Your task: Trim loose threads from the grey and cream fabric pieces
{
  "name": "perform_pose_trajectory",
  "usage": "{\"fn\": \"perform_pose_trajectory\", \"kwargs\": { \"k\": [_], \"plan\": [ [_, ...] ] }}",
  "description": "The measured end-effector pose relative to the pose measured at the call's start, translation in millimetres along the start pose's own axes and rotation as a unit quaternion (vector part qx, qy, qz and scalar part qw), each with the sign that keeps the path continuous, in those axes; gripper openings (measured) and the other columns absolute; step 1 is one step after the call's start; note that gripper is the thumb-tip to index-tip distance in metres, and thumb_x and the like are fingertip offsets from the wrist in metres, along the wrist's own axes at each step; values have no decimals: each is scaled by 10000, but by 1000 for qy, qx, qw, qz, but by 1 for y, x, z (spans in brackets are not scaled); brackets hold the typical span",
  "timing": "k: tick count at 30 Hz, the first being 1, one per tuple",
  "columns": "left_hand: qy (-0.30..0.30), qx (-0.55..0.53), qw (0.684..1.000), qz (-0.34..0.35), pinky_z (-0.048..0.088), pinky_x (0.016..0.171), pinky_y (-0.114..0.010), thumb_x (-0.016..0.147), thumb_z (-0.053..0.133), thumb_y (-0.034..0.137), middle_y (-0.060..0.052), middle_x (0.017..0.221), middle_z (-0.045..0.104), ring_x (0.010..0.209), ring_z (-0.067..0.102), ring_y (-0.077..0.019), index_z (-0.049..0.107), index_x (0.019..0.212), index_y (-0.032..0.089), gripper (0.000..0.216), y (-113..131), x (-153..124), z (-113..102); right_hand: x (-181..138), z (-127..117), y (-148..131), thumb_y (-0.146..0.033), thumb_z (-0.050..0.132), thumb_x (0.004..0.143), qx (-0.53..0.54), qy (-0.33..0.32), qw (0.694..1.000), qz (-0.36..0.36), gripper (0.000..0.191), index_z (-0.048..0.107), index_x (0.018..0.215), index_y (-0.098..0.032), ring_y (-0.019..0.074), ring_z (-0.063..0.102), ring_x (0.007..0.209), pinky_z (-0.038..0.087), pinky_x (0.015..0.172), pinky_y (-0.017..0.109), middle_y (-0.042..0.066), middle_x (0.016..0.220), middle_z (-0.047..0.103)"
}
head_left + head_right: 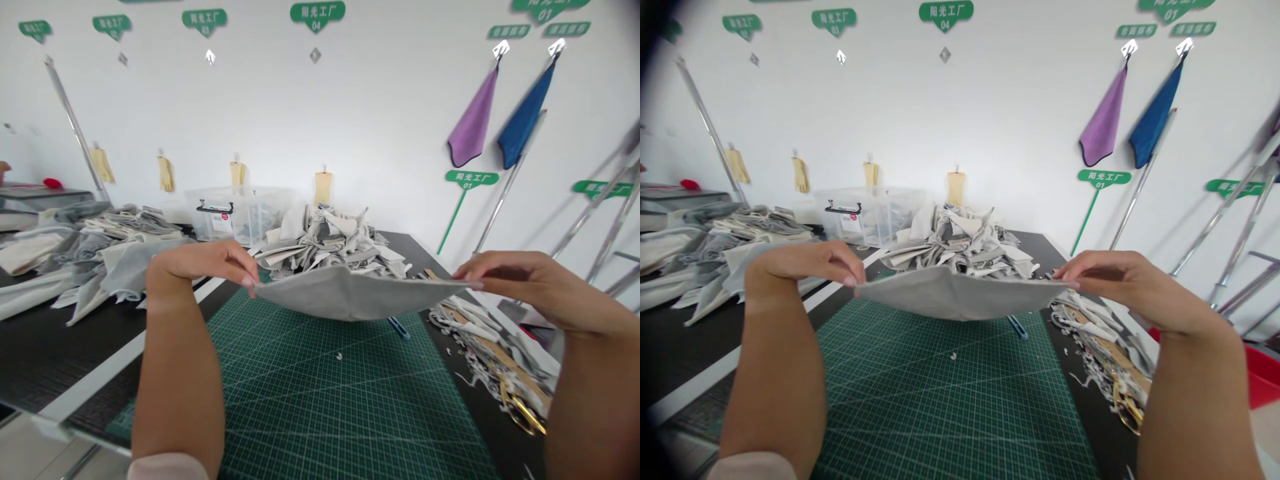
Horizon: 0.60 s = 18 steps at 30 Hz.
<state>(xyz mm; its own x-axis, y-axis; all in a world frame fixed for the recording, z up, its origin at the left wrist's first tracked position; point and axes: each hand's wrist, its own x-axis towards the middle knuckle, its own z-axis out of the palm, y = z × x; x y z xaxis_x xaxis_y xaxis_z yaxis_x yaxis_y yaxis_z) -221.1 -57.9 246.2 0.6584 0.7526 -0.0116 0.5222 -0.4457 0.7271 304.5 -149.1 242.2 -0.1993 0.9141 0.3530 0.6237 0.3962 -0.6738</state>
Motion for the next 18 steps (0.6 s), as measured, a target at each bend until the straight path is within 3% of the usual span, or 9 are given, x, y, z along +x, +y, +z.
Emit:
{"fn": "perform_pose_trajectory", "kwargs": {
  "k": [1, 3, 7, 10, 14, 18],
  "plan": [
    [-48, 3, 999, -25, 579, 771, -358, 663, 769, 491, -81, 756, 745, 793, 717, -262, 771, 678, 272, 219, -6, -1, -1, -1, -1, 1, -371, 796, 738, -7, -46, 999, 2, 179, 786, 872, -253, 243, 677, 918, 563, 780, 346, 78, 1010, 738],
    [-87, -7, 994, -70, 581, 764, -368, 686, 731, 550, -104, 778, 755, 789, 721, -273, 782, 694, 264, 290, -16, 2, -2, -2, 1, -2, -340, 791, 750, -24, -139, 990, 11, 133, 798, 859, -266, 241, 679, 911, 569, 796, 358, 69, 990, 741],
    [-60, -55, 984, -160, 591, 710, -385, 654, 728, 596, -139, 748, 754, 761, 722, -302, 789, 706, 230, 375, -28, 15, 1, -5, 15, -23, -333, 682, 867, -60, -329, 941, 50, 147, 804, 932, -283, 214, 686, 898, 555, 840, 352, 50, 961, 743],
    [-70, -62, 978, -185, 588, 691, -366, 638, 743, 571, -147, 766, 757, 767, 723, -300, 793, 726, 219, 366, -27, 23, 5, -5, 30, -41, -344, 637, 899, -50, -428, 900, 72, 196, 800, 977, -268, 203, 690, 903, 537, 851, 327, 47, 961, 748],
    [-81, -71, 977, -187, 579, 641, -331, 619, 746, 559, -145, 783, 758, 757, 721, -283, 793, 780, 223, 376, -25, 33, 9, 8, 62, -41, -299, 610, 888, -32, -471, 878, 81, 217, 774, 1022, -252, 197, 697, 904, 527, 804, 282, 28, 947, 750],
    [-79, -91, 973, -197, 565, 585, -304, 548, 779, 525, -143, 798, 757, 731, 710, -268, 784, 820, 223, 407, -35, 55, 14, 33, 107, -5, -261, 548, 872, -83, -438, 888, 116, 273, 739, 1062, -217, 197, 703, 819, 514, 712, 267, 41, 913, 745]
  ]
}}
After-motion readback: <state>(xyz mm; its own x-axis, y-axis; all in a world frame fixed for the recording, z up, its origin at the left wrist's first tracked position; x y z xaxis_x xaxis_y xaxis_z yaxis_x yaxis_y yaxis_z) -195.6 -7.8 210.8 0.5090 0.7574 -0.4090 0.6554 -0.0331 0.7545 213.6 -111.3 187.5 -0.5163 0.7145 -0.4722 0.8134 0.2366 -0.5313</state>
